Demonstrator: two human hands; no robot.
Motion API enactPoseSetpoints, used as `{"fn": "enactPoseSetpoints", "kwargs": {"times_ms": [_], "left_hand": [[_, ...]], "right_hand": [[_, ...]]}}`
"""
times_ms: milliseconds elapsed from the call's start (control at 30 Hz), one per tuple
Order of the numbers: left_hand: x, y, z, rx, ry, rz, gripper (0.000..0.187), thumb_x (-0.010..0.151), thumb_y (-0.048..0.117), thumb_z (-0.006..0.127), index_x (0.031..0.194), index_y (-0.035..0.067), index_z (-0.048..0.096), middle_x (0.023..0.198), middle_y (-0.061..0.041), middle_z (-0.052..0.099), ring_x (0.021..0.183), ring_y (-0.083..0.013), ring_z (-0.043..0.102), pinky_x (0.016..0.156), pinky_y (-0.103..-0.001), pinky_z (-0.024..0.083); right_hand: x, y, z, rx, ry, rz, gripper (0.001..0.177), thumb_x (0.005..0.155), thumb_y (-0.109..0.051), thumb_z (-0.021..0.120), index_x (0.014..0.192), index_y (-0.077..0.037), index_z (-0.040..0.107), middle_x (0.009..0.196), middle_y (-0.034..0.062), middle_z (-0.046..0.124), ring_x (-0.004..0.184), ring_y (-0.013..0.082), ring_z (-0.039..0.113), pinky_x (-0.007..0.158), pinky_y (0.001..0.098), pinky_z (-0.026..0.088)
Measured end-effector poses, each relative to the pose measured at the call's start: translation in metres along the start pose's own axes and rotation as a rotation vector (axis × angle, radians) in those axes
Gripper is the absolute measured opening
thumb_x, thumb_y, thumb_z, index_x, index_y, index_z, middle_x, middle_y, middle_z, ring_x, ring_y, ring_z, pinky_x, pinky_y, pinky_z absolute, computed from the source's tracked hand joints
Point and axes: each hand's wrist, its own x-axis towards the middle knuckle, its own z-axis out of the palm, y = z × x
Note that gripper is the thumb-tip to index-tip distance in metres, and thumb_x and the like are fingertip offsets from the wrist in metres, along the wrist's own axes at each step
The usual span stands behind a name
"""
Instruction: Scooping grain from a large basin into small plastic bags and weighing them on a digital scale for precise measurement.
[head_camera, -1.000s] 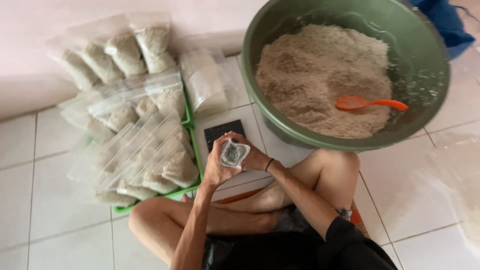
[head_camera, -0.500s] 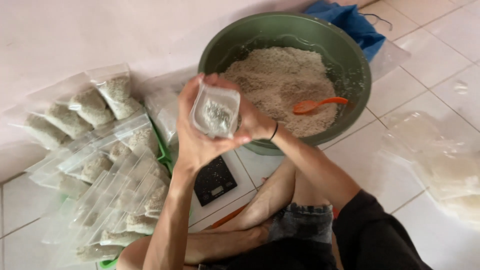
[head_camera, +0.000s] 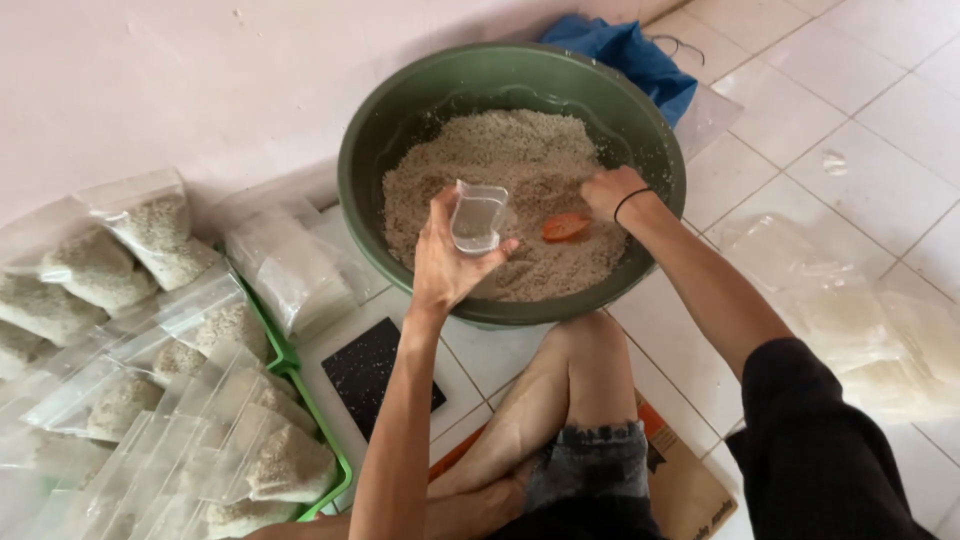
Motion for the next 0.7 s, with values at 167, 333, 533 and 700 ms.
{"fn": "enactPoseSetpoints", "kwargs": {"times_ms": [167, 333, 533, 700], "left_hand": [[0.006, -0.010, 0.004, 0.078, 0.042, 0.031, 0.100, 0.054, 0.059, 0.089, 0.129, 0.011, 0.042, 0.118, -0.022, 0.065, 0.103, -0.0467, 0.066, 0.091, -0.061, 0.053], [0.009, -0.020, 0.008, 0.149, 0.056, 0.080, 0.105, 0.057, 0.070, 0.082, 0.132, 0.010, 0.041, 0.117, -0.022, 0.064, 0.104, -0.0432, 0.067, 0.093, -0.057, 0.054], [0.006, -0.022, 0.011, 0.246, 0.024, 0.017, 0.105, 0.057, 0.074, 0.079, 0.133, 0.010, 0.043, 0.116, -0.019, 0.066, 0.103, -0.0403, 0.068, 0.094, -0.054, 0.051], [0.007, -0.028, 0.013, 0.284, 0.026, 0.055, 0.109, 0.060, 0.081, 0.073, 0.135, 0.008, 0.041, 0.115, -0.021, 0.066, 0.103, -0.0381, 0.069, 0.094, -0.053, 0.052]], "right_hand": [[0.022, 0.016, 0.041, -0.071, -0.043, 0.044, 0.027, 0.085, -0.031, 0.060, 0.088, -0.008, 0.072, 0.073, 0.0098, 0.071, 0.067, 0.0294, 0.068, 0.060, 0.0438, 0.056], [0.017, 0.011, -0.006, -0.009, -0.035, 0.073, 0.028, 0.087, -0.017, 0.059, 0.063, -0.006, 0.067, 0.052, 0.0077, 0.062, 0.047, 0.0271, 0.059, 0.049, 0.0396, 0.052], [0.033, 0.032, -0.003, -0.368, 0.364, 0.265, 0.038, 0.094, -0.033, 0.042, 0.070, -0.018, 0.067, 0.074, 0.0083, 0.068, 0.076, 0.0260, 0.063, 0.077, 0.0429, 0.035], [-0.011, -0.040, -0.053, -0.287, 0.610, 0.173, 0.040, 0.102, -0.017, 0.040, 0.076, -0.011, 0.070, 0.069, 0.0077, 0.058, 0.087, 0.0241, 0.059, 0.097, 0.0444, 0.025]]}}
